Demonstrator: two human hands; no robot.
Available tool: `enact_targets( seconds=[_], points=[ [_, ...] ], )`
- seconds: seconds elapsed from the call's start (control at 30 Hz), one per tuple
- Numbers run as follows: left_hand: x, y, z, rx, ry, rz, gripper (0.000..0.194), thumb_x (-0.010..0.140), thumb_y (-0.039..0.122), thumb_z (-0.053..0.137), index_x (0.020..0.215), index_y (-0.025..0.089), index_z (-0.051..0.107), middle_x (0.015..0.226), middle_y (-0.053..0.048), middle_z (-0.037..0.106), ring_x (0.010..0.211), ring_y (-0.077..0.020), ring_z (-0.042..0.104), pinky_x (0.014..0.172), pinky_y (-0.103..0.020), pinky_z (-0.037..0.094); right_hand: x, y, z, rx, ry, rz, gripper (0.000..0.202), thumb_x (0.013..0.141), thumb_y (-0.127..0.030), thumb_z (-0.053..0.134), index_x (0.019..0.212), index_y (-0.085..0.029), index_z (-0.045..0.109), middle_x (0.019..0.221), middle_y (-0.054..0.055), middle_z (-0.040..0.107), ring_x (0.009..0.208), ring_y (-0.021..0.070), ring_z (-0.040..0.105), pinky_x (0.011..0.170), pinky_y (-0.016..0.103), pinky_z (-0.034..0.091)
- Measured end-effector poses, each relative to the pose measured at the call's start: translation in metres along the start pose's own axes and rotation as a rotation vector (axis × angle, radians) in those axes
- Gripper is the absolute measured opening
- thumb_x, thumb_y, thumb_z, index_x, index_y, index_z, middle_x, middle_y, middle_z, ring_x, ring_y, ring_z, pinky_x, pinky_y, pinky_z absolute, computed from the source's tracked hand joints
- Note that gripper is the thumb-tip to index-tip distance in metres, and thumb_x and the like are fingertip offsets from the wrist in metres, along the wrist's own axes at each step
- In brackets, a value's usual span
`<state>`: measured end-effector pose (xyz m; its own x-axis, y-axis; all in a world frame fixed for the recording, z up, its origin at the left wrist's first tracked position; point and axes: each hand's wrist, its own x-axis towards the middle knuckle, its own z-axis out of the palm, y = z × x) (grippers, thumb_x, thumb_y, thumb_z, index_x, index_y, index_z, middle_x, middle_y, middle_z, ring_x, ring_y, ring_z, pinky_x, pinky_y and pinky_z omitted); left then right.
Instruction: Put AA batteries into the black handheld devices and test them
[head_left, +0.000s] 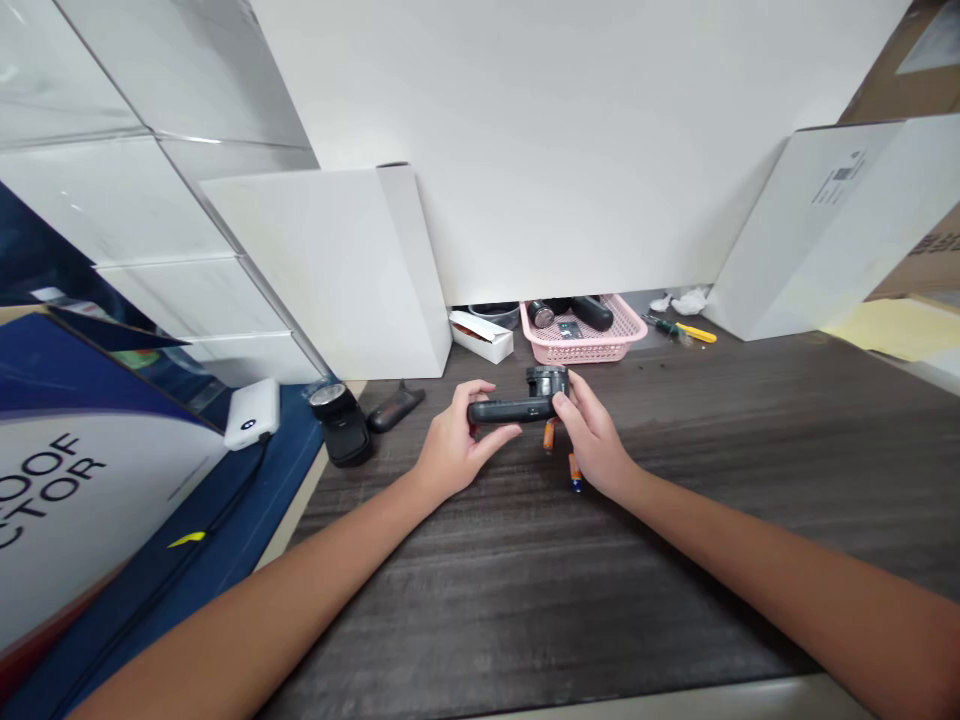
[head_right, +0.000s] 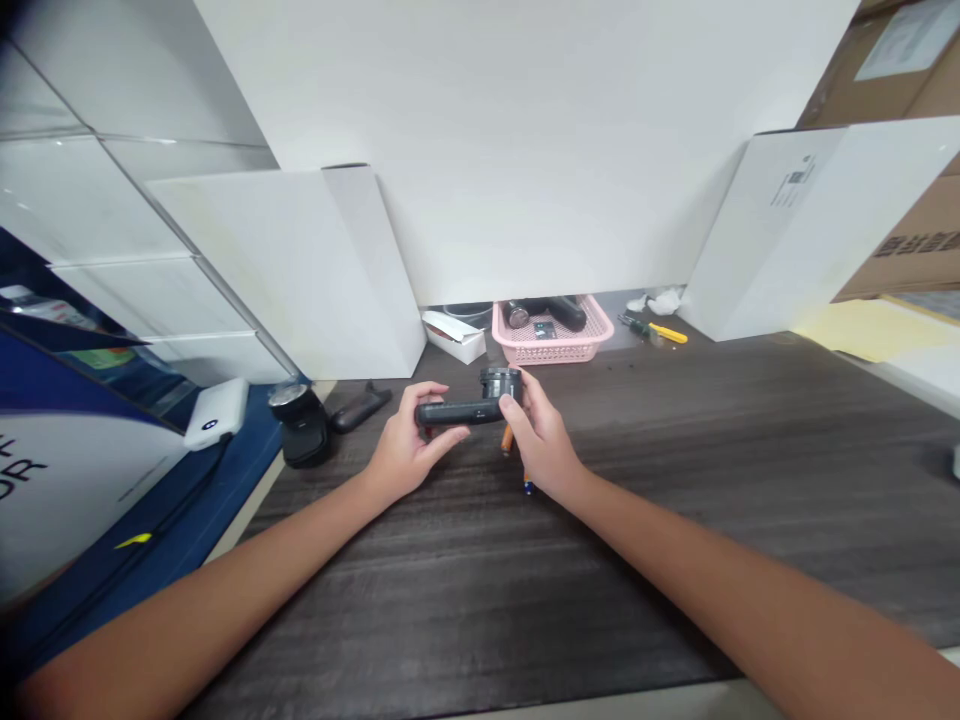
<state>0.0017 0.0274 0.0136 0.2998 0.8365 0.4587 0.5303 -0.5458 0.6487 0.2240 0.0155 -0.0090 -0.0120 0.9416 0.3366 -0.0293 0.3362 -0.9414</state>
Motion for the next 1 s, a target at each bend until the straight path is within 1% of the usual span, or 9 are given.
enact_targets(
  seconds=[0.1, 0.23, 0.3, 0.4, 0.47, 0.57, 0.67, 0.77, 1.0],
  points=[
    [-0.001, -0.004, -0.002, -0.009, -0.042, 0.043, 0.054, 0.095, 0.052, 0.070, 0.136, 0.023, 0.048, 0.096, -0.001, 0.064, 0.072, -0.0160, 0.061, 0.070, -0.029, 0.047, 0.000, -0.004, 0.000, -0.020, 0.012, -0.019, 0.054, 0.102, -0.057, 0.055, 0.147, -0.027, 0.055, 0.143, 0.008, 0.065, 0.096, 0.0224, 0.071, 0.074, 0.034, 0.060],
    [-0.003, -0.010, -0.003, -0.016, -0.086, 0.129, 0.049, 0.103, 0.050, 0.056, 0.141, 0.022, 0.046, 0.108, -0.007, 0.065, 0.090, -0.0219, 0.065, 0.081, -0.033, 0.050, 0.001, -0.005, 0.000, -0.073, 0.013, 0.013, 0.054, 0.103, -0.058, 0.051, 0.146, -0.025, 0.057, 0.129, 0.008, 0.071, 0.088, 0.0224, 0.071, 0.077, 0.037, 0.061],
    [-0.003, -0.013, -0.004, -0.044, -0.101, 0.165, 0.048, 0.106, 0.051, 0.046, 0.143, 0.020, 0.044, 0.118, -0.010, 0.065, 0.102, -0.0251, 0.066, 0.091, -0.037, 0.050, 0.002, -0.004, -0.001, -0.092, 0.031, -0.001, 0.053, 0.103, -0.057, 0.051, 0.146, -0.027, 0.058, 0.134, 0.007, 0.070, 0.107, 0.0261, 0.071, 0.091, 0.040, 0.061],
    [-0.004, -0.014, -0.005, -0.115, -0.136, 0.184, 0.051, 0.109, 0.053, 0.032, 0.145, 0.019, 0.045, 0.126, -0.013, 0.065, 0.112, -0.0275, 0.065, 0.100, -0.042, 0.049, 0.004, -0.001, -0.002, -0.105, 0.059, -0.044, 0.052, 0.103, -0.057, 0.051, 0.147, -0.030, 0.057, 0.150, 0.005, 0.062, 0.142, 0.0286, 0.055, 0.117, 0.045, 0.047],
    [-0.004, -0.012, -0.006, -0.133, -0.176, 0.190, 0.053, 0.110, 0.053, 0.027, 0.146, 0.020, 0.046, 0.128, -0.013, 0.066, 0.112, -0.0275, 0.067, 0.102, -0.042, 0.049, 0.005, 0.001, -0.003, -0.097, 0.072, -0.036, 0.051, 0.103, -0.058, 0.052, 0.146, -0.031, 0.059, 0.151, 0.004, 0.061, 0.148, 0.0277, 0.048, 0.122, 0.046, 0.041],
    [-0.003, -0.006, -0.007, -0.095, -0.248, 0.225, 0.053, 0.110, 0.054, 0.028, 0.149, 0.022, 0.047, 0.138, -0.013, 0.064, 0.119, -0.0280, 0.066, 0.105, -0.041, 0.049, 0.008, 0.005, -0.003, -0.034, 0.069, 0.047, 0.048, 0.103, -0.064, 0.049, 0.127, -0.027, 0.068, 0.128, 0.007, 0.072, 0.128, 0.0285, 0.062, 0.106, 0.041, 0.052],
    [-0.001, 0.001, -0.007, -0.075, -0.391, 0.269, 0.063, 0.106, 0.064, 0.039, 0.156, 0.025, 0.042, 0.148, -0.013, 0.060, 0.127, -0.0308, 0.064, 0.109, -0.041, 0.048, 0.011, 0.007, -0.001, 0.011, 0.042, 0.084, 0.049, 0.101, -0.068, 0.051, 0.101, -0.023, 0.070, 0.103, 0.006, 0.073, 0.104, 0.0271, 0.065, 0.093, 0.038, 0.053],
    [0.000, 0.007, -0.006, -0.086, -0.509, 0.269, 0.076, 0.102, 0.069, 0.047, 0.164, 0.028, 0.034, 0.156, -0.013, 0.054, 0.133, -0.0330, 0.061, 0.112, -0.042, 0.047, 0.013, 0.006, -0.001, 0.017, 0.011, 0.063, 0.045, 0.100, -0.065, 0.055, 0.099, -0.022, 0.069, 0.104, 0.004, 0.073, 0.105, 0.0264, 0.064, 0.098, 0.038, 0.050],
    [0.001, 0.009, -0.007, -0.087, -0.522, 0.226, 0.072, 0.105, 0.065, 0.042, 0.167, 0.031, 0.030, 0.150, -0.013, 0.057, 0.131, -0.0309, 0.062, 0.113, -0.042, 0.047, 0.012, 0.006, -0.002, 0.108, -0.011, 0.105, 0.041, 0.102, -0.061, 0.055, 0.109, -0.023, 0.070, 0.113, 0.004, 0.073, 0.112, 0.0256, 0.063, 0.104, 0.037, 0.047]
  ],
)
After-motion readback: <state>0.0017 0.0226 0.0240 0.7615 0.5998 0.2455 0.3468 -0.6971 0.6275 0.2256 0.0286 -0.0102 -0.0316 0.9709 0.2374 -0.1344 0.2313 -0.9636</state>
